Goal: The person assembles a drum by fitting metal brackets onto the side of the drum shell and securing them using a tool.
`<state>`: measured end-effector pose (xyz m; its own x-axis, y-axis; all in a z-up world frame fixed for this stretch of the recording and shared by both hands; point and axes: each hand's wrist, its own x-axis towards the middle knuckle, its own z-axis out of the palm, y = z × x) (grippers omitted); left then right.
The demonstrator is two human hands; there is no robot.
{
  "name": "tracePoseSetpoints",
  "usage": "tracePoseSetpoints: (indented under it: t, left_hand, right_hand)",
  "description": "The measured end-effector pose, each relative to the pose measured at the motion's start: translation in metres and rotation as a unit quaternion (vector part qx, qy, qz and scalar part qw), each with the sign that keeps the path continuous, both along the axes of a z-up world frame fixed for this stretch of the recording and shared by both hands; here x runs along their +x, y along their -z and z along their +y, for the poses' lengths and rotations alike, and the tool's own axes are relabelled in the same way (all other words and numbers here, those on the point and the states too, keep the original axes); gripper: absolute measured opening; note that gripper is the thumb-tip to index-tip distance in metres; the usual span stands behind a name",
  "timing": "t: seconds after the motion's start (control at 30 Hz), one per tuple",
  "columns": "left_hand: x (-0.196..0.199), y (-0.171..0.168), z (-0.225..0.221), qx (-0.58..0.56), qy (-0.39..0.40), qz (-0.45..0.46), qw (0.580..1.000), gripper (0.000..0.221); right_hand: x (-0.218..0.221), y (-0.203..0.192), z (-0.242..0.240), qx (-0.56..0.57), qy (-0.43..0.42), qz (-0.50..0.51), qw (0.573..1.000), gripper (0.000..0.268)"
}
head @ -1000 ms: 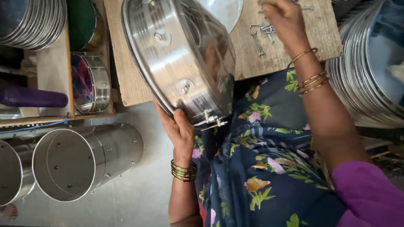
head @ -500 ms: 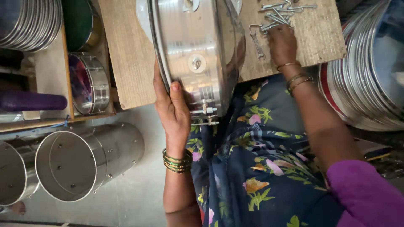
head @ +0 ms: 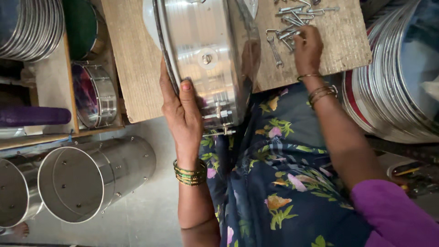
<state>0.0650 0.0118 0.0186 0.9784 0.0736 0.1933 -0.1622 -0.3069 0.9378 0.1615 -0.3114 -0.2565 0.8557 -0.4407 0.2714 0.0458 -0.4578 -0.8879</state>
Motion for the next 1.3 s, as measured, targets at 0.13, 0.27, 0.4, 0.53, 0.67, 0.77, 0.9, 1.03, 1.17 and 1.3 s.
tracePoseSetpoints:
  t: [0.13,0.27,0.4,0.53,0.67,0.77,0.9,1.03,1.17,1.3]
  left_hand:
    - [0.001,-0.001,0.0,0.012,0.008,-0.016,1.0,0.053]
    - [0.003,-0.001,0.002,0.008,0.013,-0.017,1.0,0.053]
    - [0.003,0.002,0.005,0.013,0.012,-0.031,0.999,0.053]
    - [0.002,0.006,0.003,0.002,0.024,-0.059,0.998,0.049]
    - [0.003,0.005,0.0,0.015,0.01,-0.053,0.998,0.052]
    - [0.003,0.005,-0.006,-0.018,-0.009,-0.047,0.999,0.049]
    - [0.002,0.003,-0.004,0.011,0.004,-0.058,0.998,0.046]
    - [0.001,0.0,-0.004,0.055,0.023,-0.08,0.995,0.045]
    - [0.0,0.002,-0.01,0.088,0.018,-0.097,0.991,0.045]
    - [0.002,0.003,-0.013,0.109,0.026,-0.09,0.99,0.047]
  right_hand:
    - [0.0,0.019,-0.026,0.22,-0.021,-0.041,0.974,0.018]
    - [-0.012,0.015,-0.031,-0.072,0.02,0.045,0.996,0.012]
    - [-0.021,0.014,-0.029,-0.211,0.0,0.075,0.975,0.01]
    - [-0.02,0.012,-0.017,-0.328,-0.048,-0.01,0.943,0.024]
    - [-0.01,0.018,-0.006,-0.397,-0.071,0.059,0.913,0.008]
    - [-0.008,0.022,-0.006,-0.443,-0.07,0.047,0.893,0.007]
    - [-0.008,0.017,-0.007,-0.434,-0.064,0.032,0.898,0.008]
    - [-0.005,-0.003,-0.011,-0.315,-0.052,-0.049,0.946,0.005]
    - [-0.002,-0.062,-0.017,-0.097,-0.116,-0.069,0.986,0.014]
    - [-0.021,-0.183,-0.004,0.073,-0.252,-0.063,0.963,0.014]
